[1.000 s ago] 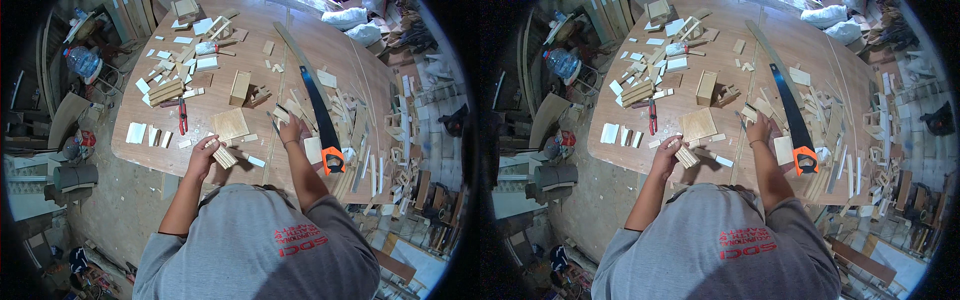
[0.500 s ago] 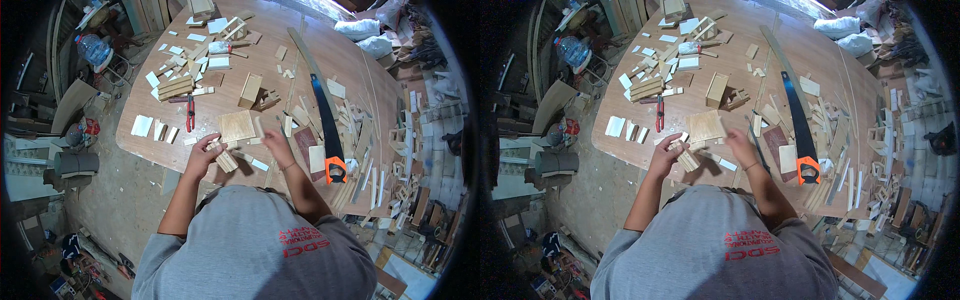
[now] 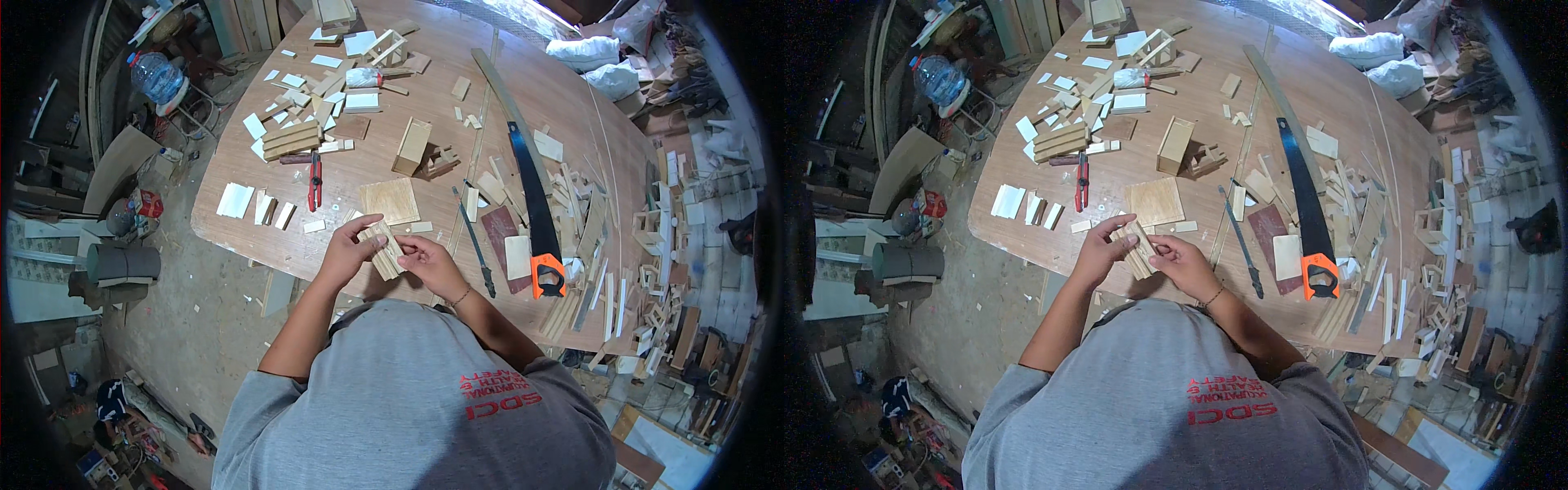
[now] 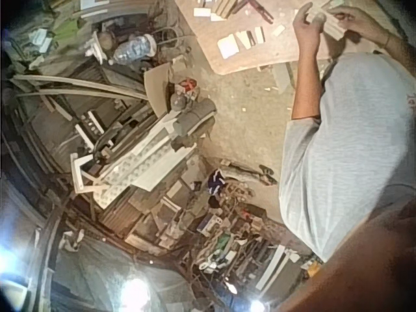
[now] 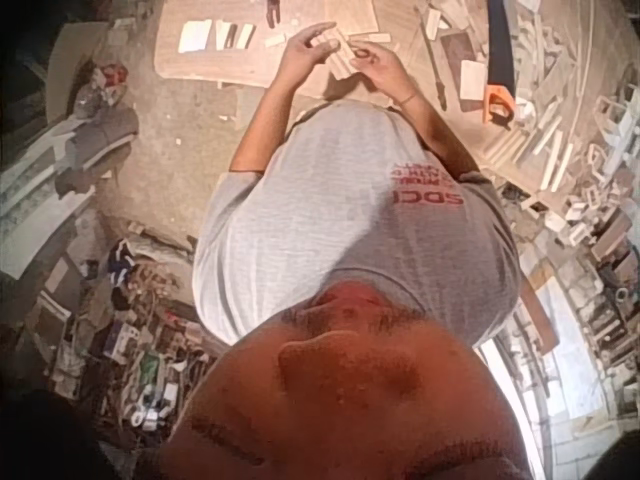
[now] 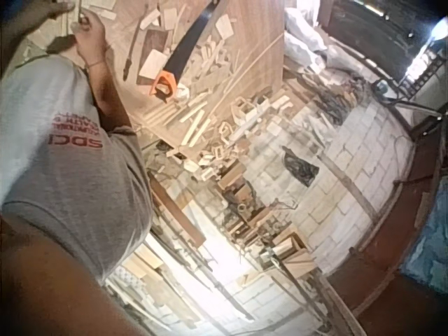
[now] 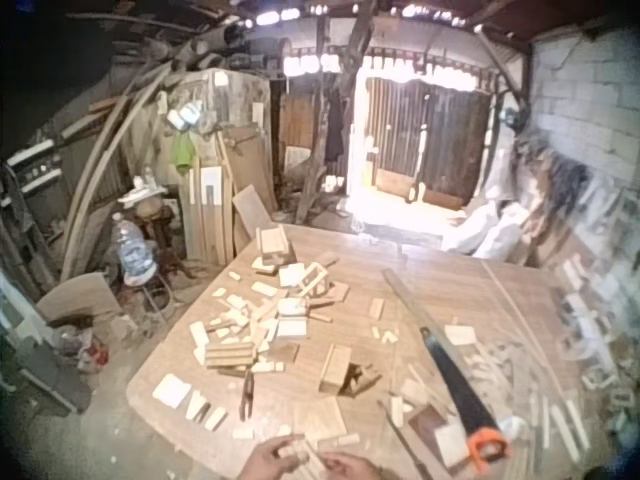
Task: The recorder is organizing, measuring, and marking small wooden blocks on a workbench.
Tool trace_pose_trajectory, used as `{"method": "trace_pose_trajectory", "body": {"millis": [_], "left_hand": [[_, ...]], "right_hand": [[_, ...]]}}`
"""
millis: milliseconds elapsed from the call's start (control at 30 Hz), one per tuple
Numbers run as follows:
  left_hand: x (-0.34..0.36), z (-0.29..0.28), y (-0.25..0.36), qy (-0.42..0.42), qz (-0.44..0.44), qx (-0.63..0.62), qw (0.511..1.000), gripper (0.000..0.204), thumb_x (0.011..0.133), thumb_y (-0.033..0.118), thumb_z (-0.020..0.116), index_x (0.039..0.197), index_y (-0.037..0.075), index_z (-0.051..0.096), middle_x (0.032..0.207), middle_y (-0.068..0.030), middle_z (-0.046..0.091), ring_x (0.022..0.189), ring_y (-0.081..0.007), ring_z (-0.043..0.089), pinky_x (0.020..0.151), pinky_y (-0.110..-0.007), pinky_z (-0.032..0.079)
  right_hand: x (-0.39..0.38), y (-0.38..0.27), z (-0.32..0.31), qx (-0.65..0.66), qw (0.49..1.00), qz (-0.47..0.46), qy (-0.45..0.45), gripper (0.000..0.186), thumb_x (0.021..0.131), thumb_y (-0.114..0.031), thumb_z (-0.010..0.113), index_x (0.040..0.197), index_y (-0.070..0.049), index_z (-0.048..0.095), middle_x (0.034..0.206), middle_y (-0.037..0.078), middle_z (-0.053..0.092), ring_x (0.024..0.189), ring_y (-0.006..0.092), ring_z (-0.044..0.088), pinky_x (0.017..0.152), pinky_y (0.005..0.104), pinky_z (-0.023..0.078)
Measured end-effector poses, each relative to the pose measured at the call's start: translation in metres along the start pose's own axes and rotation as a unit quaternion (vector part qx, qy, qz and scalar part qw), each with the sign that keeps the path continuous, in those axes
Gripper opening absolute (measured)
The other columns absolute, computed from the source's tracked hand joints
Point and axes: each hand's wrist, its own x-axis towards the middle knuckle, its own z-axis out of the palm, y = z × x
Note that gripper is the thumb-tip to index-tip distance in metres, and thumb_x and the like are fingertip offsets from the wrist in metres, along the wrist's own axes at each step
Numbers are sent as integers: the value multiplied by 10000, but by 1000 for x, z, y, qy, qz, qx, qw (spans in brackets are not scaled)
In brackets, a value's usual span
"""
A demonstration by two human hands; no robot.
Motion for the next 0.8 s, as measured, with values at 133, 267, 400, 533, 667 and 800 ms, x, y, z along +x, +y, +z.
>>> {"method": "trace_pose_trajectory", "body": {"millis": [133,267,400,533,667,800], "left_hand": [[-8,-10,-9,19,-14,-33,999,373,815,119,664,1169,42,577,932,-25,609,726,-90,582,605,-221,481],[-10,-17,-18,65,-70,-132,987,341,824,94,661,1152,41,583,908,-45,625,754,-116,613,643,-252,521],[-12,-22,-18,69,-85,-184,977,356,829,106,662,1166,35,570,926,-59,632,790,-132,624,664,-262,534],[-12,-26,-22,79,-67,-188,977,372,822,102,674,1168,22,565,932,-70,633,811,-135,622,683,-263,529],[-8,-25,-23,87,-63,-177,978,373,821,115,684,1157,5,565,951,-78,632,816,-138,620,698,-259,518],[-3,-19,-27,109,-62,-184,975,363,827,131,686,1144,0,568,959,-86,628,820,-141,618,696,-262,515]], "right_hand": [[0,-10,11,-15,998,53,-29,449,850,-22,605,1279,13,478,1087,97,605,921,110,584,807,230,466],[2,-3,24,106,991,2,-85,532,856,-31,608,1343,19,402,1203,93,555,1032,113,546,872,237,438],[5,-12,28,94,990,28,-102,613,851,-14,608,1392,11,322,1286,104,496,1092,117,513,898,233,427],[10,-5,26,72,986,64,-134,662,849,4,606,1417,3,266,1311,98,473,1100,105,503,888,217,427],[10,-5,29,94,987,32,-126,688,834,9,625,1422,-12,268,1297,80,480,1033,87,522,846,210,444],[7,-7,29,36,993,57,-100,754,792,17,661,1430,-52,267,1286,73,489,1024,90,510,886,226,435]]}}
